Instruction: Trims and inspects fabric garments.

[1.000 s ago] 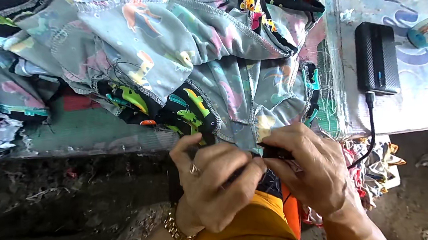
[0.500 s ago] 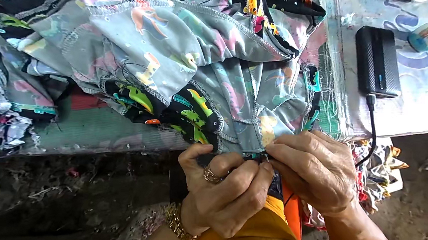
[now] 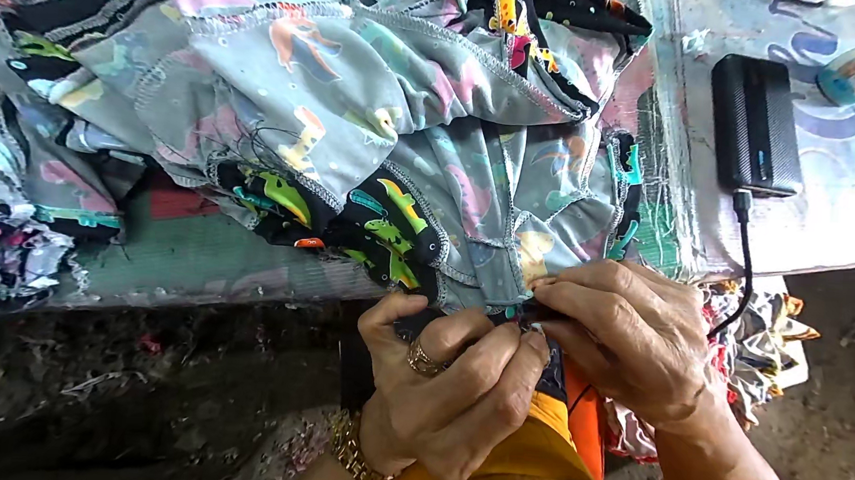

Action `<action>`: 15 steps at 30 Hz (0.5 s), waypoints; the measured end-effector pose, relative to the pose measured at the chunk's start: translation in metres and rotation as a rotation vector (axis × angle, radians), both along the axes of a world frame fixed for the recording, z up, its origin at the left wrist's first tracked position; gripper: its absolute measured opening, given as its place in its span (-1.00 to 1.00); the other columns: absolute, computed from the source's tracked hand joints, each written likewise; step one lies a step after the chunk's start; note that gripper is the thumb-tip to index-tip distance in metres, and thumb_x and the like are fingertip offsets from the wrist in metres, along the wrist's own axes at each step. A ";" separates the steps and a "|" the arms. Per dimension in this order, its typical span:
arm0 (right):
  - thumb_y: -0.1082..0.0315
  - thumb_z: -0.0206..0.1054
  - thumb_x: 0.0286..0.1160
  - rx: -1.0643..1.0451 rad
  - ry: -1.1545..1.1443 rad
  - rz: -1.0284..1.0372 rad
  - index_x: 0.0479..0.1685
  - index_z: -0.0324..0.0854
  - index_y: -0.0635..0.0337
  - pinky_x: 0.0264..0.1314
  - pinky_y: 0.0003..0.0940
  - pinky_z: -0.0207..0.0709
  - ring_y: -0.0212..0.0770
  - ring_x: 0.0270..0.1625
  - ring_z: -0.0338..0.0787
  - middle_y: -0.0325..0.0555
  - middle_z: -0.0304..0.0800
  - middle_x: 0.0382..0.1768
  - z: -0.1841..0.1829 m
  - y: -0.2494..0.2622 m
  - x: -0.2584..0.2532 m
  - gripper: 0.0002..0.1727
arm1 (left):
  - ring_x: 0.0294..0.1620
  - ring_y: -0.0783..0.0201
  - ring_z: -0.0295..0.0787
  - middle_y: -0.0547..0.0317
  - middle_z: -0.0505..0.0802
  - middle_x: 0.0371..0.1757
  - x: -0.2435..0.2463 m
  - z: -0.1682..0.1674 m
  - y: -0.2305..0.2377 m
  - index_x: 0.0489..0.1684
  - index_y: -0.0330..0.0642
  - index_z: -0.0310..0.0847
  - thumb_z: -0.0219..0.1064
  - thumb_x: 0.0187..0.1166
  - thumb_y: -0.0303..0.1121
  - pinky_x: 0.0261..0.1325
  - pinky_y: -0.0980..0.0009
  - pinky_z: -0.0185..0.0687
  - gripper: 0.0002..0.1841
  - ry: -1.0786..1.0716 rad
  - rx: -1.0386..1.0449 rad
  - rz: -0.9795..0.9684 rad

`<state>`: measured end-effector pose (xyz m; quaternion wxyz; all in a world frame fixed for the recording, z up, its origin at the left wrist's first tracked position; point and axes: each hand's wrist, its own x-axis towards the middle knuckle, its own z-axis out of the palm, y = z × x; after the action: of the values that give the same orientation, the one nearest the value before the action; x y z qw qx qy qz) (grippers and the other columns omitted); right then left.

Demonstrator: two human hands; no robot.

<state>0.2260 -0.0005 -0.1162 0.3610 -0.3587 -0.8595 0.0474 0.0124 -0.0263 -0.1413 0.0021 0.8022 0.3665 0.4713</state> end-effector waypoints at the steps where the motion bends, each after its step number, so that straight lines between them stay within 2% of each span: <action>1: 0.29 0.34 0.67 0.004 -0.002 0.003 -0.02 0.74 0.16 -0.23 -0.41 0.54 -0.24 -0.16 0.79 -0.07 0.87 -0.15 0.001 0.000 0.000 -0.84 | 0.01 0.34 0.60 0.32 0.75 -0.13 0.000 0.001 0.000 0.01 0.05 0.69 0.27 0.68 -0.28 0.52 0.13 0.08 -0.88 0.008 0.005 -0.002; 4: 0.36 0.33 0.64 0.027 -0.007 0.002 -0.03 0.75 0.15 -0.25 -0.40 0.50 -0.24 -0.19 0.77 -0.08 0.86 -0.17 0.002 0.001 -0.003 -0.87 | 0.02 0.32 0.60 0.33 0.78 -0.12 0.001 0.002 -0.001 0.02 0.04 0.70 0.24 0.70 -0.30 0.51 0.14 0.07 -0.86 0.027 0.015 -0.014; 8: 0.35 0.37 0.63 0.026 0.022 0.018 -0.06 0.77 0.15 -0.19 -0.40 0.56 -0.25 -0.15 0.80 -0.08 0.87 -0.17 0.002 0.004 -0.006 -0.88 | 0.04 0.33 0.60 0.32 0.78 -0.13 0.002 0.003 -0.002 0.01 0.03 0.70 0.21 0.72 -0.30 0.52 0.13 0.06 -0.86 0.044 0.020 -0.028; 15: 0.35 0.38 0.62 0.055 0.063 0.035 -0.08 0.77 0.15 -0.25 -0.41 0.50 -0.26 -0.22 0.75 -0.09 0.85 -0.21 -0.002 0.005 -0.006 -0.89 | 0.04 0.34 0.61 0.33 0.78 -0.13 0.002 0.003 -0.002 0.00 0.04 0.69 0.23 0.71 -0.30 0.51 0.15 0.08 -0.87 0.023 0.021 -0.036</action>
<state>0.2203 0.0042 -0.1180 0.3966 -0.3320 -0.8548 0.0412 0.0148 -0.0288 -0.1380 -0.0021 0.8141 0.3472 0.4655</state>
